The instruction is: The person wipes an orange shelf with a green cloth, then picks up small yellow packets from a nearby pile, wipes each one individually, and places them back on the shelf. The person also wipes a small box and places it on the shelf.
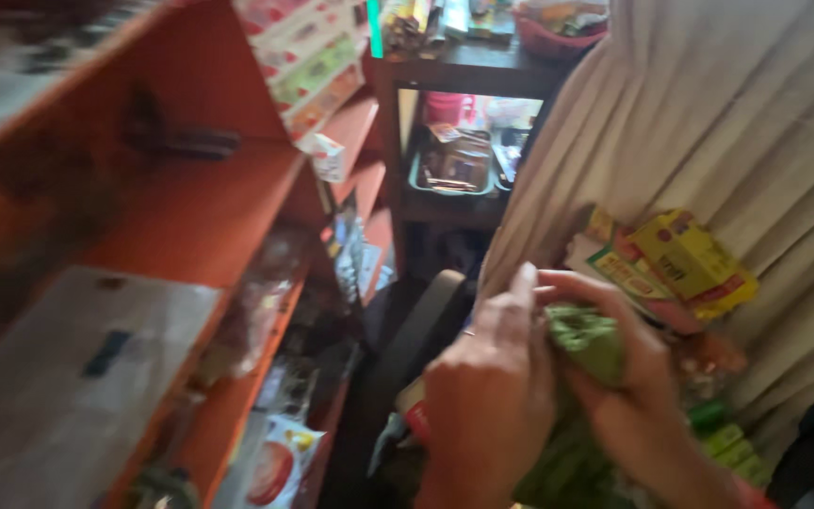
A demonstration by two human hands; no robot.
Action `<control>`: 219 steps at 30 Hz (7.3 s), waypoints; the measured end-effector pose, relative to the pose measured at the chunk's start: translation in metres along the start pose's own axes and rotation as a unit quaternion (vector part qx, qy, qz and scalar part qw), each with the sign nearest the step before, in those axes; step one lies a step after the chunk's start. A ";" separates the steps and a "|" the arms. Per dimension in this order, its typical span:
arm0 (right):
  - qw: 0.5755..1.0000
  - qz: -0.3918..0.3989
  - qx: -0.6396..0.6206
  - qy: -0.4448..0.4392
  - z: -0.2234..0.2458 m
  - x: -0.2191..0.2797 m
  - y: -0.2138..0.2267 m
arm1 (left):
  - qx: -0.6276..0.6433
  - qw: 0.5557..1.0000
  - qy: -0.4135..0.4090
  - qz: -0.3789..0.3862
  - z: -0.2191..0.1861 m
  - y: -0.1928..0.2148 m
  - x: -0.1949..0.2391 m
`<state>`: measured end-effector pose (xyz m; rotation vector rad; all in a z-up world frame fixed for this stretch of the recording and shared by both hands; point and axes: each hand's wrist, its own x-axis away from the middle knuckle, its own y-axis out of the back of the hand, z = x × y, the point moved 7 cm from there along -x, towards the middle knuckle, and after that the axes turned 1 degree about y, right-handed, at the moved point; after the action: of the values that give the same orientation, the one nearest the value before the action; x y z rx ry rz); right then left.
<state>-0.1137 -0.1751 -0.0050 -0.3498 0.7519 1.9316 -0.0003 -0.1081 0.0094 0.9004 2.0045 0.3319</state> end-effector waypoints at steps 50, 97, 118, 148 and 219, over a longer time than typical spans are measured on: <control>0.952 -0.045 0.296 -0.059 -0.192 -0.027 0.091 | 0.717 0.557 0.413 0.068 0.067 -0.361 -0.006; 0.860 -0.084 -0.391 -0.318 -0.076 -0.005 0.019 | 0.570 0.734 0.370 -0.002 0.138 -0.077 0.035; 0.864 0.300 -0.404 0.012 0.215 0.096 -0.282 | 0.535 0.763 0.167 -0.323 0.143 0.351 0.140; 0.864 0.274 -0.244 0.344 0.414 0.172 -0.290 | 0.467 0.751 0.070 -0.462 0.033 0.466 0.253; 0.760 0.447 -0.438 0.176 0.633 0.191 -0.568 | -0.196 0.762 0.312 -0.533 0.022 0.757 0.379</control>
<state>0.3473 0.5418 0.1771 -1.1020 0.1312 3.1468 0.2426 0.6874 0.1695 -0.7788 2.5370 0.3777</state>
